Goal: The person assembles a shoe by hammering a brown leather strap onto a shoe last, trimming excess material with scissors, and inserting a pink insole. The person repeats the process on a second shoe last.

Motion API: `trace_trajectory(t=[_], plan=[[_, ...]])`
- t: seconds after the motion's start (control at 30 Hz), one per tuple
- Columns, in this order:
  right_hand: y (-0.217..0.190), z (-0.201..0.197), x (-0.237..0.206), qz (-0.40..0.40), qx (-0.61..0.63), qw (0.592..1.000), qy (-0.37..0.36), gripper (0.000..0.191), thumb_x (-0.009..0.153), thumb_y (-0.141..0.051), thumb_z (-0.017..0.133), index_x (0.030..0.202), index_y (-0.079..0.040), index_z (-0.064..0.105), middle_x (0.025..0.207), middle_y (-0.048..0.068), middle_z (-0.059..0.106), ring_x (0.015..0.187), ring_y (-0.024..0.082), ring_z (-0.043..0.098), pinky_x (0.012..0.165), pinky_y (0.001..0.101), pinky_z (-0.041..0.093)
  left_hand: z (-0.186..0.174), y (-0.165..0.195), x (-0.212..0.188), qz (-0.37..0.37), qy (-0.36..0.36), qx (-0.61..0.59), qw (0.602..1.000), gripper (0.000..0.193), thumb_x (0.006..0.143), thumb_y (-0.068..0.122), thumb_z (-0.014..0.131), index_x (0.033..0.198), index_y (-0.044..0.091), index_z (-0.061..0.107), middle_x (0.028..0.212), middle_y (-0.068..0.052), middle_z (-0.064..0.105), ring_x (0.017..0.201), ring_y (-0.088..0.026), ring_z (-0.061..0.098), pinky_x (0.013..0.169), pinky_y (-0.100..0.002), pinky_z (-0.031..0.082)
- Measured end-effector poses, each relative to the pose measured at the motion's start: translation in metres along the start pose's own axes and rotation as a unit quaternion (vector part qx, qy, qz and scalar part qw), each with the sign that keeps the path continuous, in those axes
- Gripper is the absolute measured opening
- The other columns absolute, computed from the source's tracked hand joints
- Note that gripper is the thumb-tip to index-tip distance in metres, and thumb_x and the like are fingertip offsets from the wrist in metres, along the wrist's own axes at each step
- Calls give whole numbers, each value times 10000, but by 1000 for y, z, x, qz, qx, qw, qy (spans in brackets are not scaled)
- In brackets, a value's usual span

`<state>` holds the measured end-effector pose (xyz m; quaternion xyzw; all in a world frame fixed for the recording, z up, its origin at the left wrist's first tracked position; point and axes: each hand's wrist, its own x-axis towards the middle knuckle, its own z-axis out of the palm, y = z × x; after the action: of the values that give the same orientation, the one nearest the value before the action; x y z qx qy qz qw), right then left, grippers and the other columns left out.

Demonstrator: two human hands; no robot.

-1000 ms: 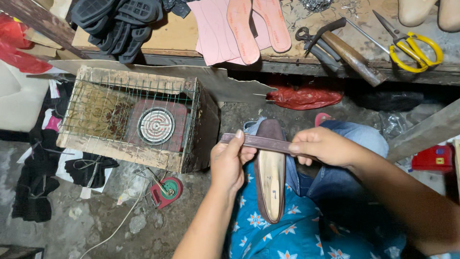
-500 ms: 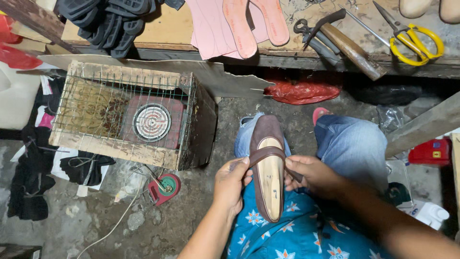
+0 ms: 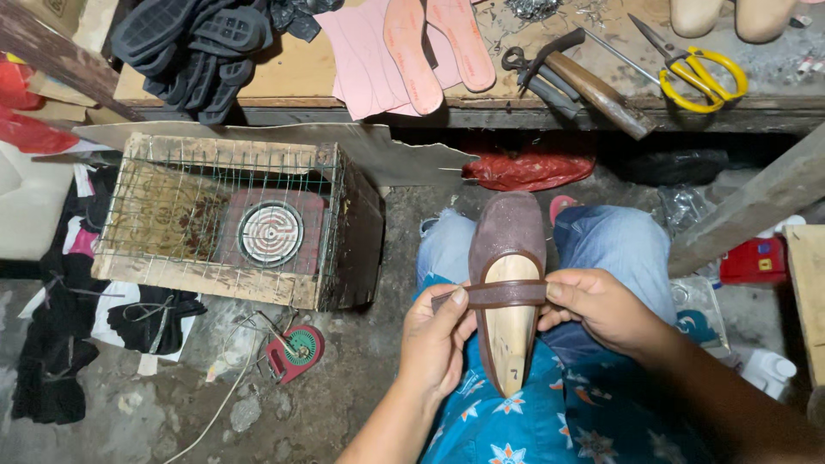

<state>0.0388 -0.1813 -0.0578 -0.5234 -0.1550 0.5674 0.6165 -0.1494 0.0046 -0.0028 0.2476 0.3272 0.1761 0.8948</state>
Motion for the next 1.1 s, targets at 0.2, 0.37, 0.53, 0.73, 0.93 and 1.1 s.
trace_trajectory(t=[0.2,0.37,0.53,0.73,0.93,1.1], plan=[[14,-2,2,-51,68,996,-2,276,993,-204,626,1096,45,685,1007,135,748,888,225,718,825,383,578,-9,-8,7,-2,-39,-4,999,159,968,126,658,1062,8,610,1053,-145,717,964,-241,709,909,-411,589],[4,6,5,-31,94,995,-12,254,965,-195,648,1143,-14,653,1009,112,731,905,224,714,803,384,579,-19,-18,17,-18,-62,-39,997,185,988,145,650,1115,23,595,1086,-147,696,987,-242,694,935,-418,574],[-8,14,10,-6,113,993,-35,347,928,-182,677,1254,-76,626,1119,78,698,974,188,675,818,358,568,-24,-31,22,-98,-162,-74,979,476,1002,350,610,1332,15,542,1289,-163,658,1160,-268,664,1036,-439,540],[-18,-6,19,-3,70,987,-142,351,917,-133,753,1223,27,690,1083,116,740,877,190,656,717,337,521,-21,-35,28,-262,-345,-98,896,907,932,702,529,1533,28,450,1411,-240,598,1215,-343,651,1042,-464,530],[-24,-26,24,-21,-67,994,-86,457,752,-16,735,1207,20,716,1214,110,750,1127,214,688,1003,372,512,-20,-45,38,-268,-342,-127,892,901,945,636,621,1569,15,430,1449,-197,607,1253,-295,647,1075,-443,531],[-31,-37,21,-28,-131,991,18,465,784,40,639,1244,3,694,1223,92,751,1125,203,689,1009,363,511,-4,-28,48,-137,-309,0,941,832,926,456,749,1542,29,386,1391,-158,627,1255,-260,636,1114,-418,505]])
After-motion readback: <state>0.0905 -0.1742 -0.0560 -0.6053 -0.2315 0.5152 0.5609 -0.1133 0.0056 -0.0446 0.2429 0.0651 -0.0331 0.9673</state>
